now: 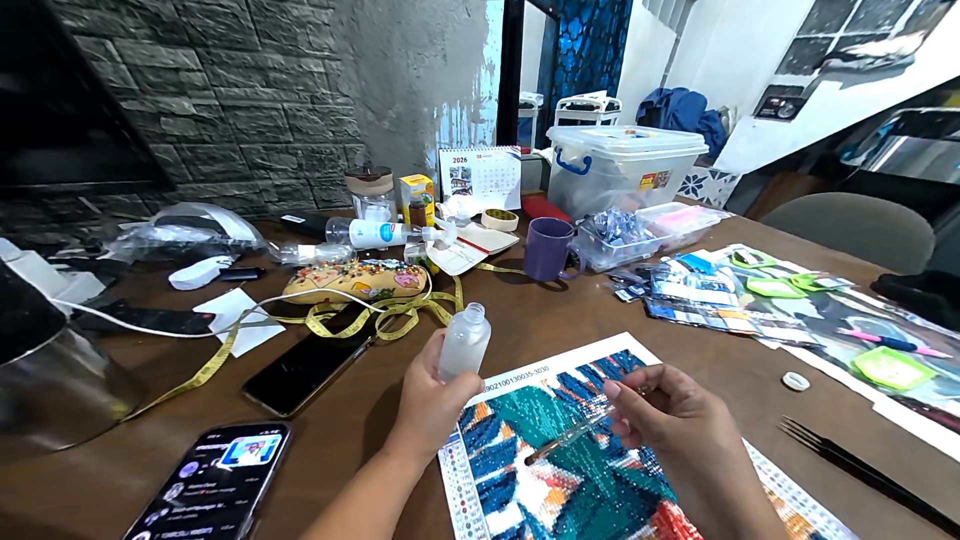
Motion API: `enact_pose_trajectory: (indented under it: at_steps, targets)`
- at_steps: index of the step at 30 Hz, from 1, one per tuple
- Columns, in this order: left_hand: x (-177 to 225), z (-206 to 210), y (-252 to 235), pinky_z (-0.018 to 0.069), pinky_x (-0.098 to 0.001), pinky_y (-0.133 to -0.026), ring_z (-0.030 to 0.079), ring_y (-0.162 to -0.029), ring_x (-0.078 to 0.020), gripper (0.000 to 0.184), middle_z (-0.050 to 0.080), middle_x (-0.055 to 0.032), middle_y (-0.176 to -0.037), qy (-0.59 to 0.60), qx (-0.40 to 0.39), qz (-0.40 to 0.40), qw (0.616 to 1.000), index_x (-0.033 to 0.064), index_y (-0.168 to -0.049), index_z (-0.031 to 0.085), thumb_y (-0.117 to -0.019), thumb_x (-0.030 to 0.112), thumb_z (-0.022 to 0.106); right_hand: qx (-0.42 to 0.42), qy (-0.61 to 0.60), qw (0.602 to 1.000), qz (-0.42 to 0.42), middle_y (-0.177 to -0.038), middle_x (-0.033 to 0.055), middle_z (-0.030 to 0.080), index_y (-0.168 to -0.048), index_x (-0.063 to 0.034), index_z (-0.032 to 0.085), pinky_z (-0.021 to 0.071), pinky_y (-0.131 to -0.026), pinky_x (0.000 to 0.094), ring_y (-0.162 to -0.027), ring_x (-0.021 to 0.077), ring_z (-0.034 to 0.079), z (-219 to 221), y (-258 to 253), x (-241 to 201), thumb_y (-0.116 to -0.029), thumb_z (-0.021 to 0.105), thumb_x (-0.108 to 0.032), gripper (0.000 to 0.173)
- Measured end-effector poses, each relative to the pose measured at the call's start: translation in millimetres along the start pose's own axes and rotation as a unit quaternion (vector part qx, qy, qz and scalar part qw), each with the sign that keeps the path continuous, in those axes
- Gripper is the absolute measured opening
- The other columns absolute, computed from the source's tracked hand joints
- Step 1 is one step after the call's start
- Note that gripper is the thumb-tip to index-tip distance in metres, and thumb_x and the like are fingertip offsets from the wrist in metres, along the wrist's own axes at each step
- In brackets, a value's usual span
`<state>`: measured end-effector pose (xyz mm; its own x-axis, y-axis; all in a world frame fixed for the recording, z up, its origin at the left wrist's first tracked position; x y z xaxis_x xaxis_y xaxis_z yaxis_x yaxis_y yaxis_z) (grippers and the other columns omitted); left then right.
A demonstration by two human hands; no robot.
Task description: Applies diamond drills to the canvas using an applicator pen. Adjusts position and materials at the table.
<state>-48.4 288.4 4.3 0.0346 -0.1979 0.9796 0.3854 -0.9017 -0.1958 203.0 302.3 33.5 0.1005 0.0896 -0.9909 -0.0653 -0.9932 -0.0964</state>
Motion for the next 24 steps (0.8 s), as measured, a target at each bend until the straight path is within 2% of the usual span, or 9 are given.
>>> enact_pose_trajectory:
  at_steps: [15,21,24]
  targets:
    - [0,0,0,0.0569,-0.0226,-0.066,0.069,-0.081,-0.0067,0.049,0.071,-0.0005,-0.093,0.007,0.003,0.003,1.0,0.0093,-0.114,0.066,-0.0652,0.004,0.066,0.013,0.01,1.0,-0.018,-0.067,0.0019,0.067,-0.091,-0.0032,0.061,0.0555,-0.051,0.0203,-0.053,0.0072,0.064,-8,-1,-4,-0.0904,0.071,0.003,0.011]
    - [-1,0,0,0.0568,-0.0228,-0.065,0.069,-0.079,-0.0069,0.049,0.071,-0.0003,-0.091,0.0,0.006,-0.004,1.0,0.0092,-0.114,0.066,-0.0655,0.006,0.067,-0.04,0.0,0.999,-0.031,-0.07,0.0003,0.068,-0.093,-0.0046,0.061,0.0569,-0.052,0.0204,-0.055,0.0065,0.066,4,5,-4,-0.0901,0.07,0.0,0.01]
    - [0,0,0,0.057,-0.023,-0.067,0.069,-0.08,-0.0065,0.05,0.071,-0.0001,-0.092,-0.001,0.007,-0.007,1.0,0.0083,-0.116,0.065,-0.0661,0.005,0.066,-0.036,0.026,0.999,-0.03,-0.069,-0.0004,0.068,-0.093,-0.0044,0.062,0.0567,-0.052,0.0201,-0.054,0.006,0.065,4,5,-4,-0.0896,0.072,-0.001,0.011]
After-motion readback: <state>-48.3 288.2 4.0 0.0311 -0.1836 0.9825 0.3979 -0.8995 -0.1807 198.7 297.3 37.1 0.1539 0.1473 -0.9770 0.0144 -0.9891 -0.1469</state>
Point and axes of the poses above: each hand's wrist, its own y-axis away from the middle knuckle, its own z-axis out of the palm, x = y × z, the point moved 6 cm from there along -y, towards the middle knuckle
